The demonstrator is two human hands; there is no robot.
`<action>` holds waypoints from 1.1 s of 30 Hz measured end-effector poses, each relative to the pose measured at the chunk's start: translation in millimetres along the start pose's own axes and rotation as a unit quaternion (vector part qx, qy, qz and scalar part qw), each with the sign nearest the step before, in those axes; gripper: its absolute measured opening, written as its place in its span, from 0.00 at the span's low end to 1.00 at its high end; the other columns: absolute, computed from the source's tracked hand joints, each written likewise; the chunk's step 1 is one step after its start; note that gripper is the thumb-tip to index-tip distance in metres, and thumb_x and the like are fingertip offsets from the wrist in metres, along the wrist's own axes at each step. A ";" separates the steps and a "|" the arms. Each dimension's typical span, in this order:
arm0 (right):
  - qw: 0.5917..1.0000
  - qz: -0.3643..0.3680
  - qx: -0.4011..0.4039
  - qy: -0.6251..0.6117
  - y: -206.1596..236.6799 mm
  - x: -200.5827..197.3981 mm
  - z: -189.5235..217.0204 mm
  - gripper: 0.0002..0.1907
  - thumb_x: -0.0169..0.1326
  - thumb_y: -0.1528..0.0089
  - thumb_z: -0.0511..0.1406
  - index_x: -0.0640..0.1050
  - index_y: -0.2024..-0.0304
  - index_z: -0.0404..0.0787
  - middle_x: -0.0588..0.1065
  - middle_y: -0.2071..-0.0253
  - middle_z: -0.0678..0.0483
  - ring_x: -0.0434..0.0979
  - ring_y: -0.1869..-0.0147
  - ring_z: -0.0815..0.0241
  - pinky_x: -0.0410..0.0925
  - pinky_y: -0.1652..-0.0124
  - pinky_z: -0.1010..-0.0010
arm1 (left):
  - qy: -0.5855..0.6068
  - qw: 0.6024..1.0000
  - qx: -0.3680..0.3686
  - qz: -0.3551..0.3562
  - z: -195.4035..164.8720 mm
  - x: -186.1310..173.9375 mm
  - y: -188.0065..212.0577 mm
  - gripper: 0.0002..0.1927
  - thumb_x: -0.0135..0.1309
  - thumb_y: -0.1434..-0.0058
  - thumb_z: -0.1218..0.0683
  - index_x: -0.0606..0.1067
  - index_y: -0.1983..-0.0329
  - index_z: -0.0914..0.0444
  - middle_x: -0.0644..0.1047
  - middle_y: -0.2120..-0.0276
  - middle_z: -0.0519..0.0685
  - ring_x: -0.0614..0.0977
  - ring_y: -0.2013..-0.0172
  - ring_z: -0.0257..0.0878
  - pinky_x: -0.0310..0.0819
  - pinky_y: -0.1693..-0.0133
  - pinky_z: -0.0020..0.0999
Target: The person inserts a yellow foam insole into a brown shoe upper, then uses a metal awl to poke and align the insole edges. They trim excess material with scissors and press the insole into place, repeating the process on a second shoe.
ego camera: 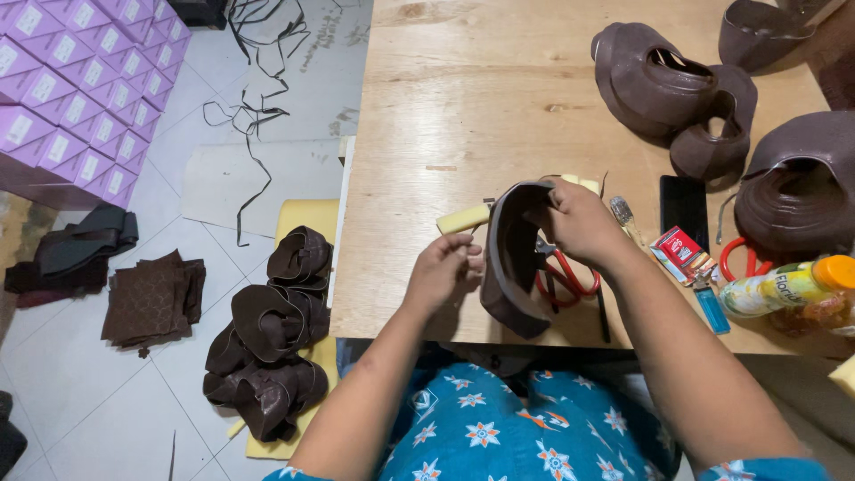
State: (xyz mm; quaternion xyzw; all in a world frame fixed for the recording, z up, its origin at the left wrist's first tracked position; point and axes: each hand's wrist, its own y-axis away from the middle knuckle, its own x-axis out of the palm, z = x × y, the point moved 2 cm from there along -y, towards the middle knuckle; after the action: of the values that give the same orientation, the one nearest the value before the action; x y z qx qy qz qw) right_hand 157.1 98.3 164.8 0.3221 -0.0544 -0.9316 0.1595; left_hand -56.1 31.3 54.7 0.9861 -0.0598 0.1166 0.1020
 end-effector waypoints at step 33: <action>0.968 -0.166 -0.183 0.051 40.5 50.5 -6.2 0.11 0.64 0.45 0.36 0.78 0.67 0.36 0.76 0.57 0.52 0.78 0.57 0.58 0.71 0.60 0.70 | 0.009 0.989 0.030 -0.144 -49.7 10.9 36.0 0.14 0.56 0.34 0.50 0.78 0.57 0.68 0.80 0.68 0.46 0.80 0.68 0.32 0.76 0.65 0.28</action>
State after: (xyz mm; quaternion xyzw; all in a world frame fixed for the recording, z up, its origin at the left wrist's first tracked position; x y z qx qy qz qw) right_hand 134.0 43.3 138.7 0.3388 0.1790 -0.9216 0.0618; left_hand -61.5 6.1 111.3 0.9859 0.0874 0.1113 0.0889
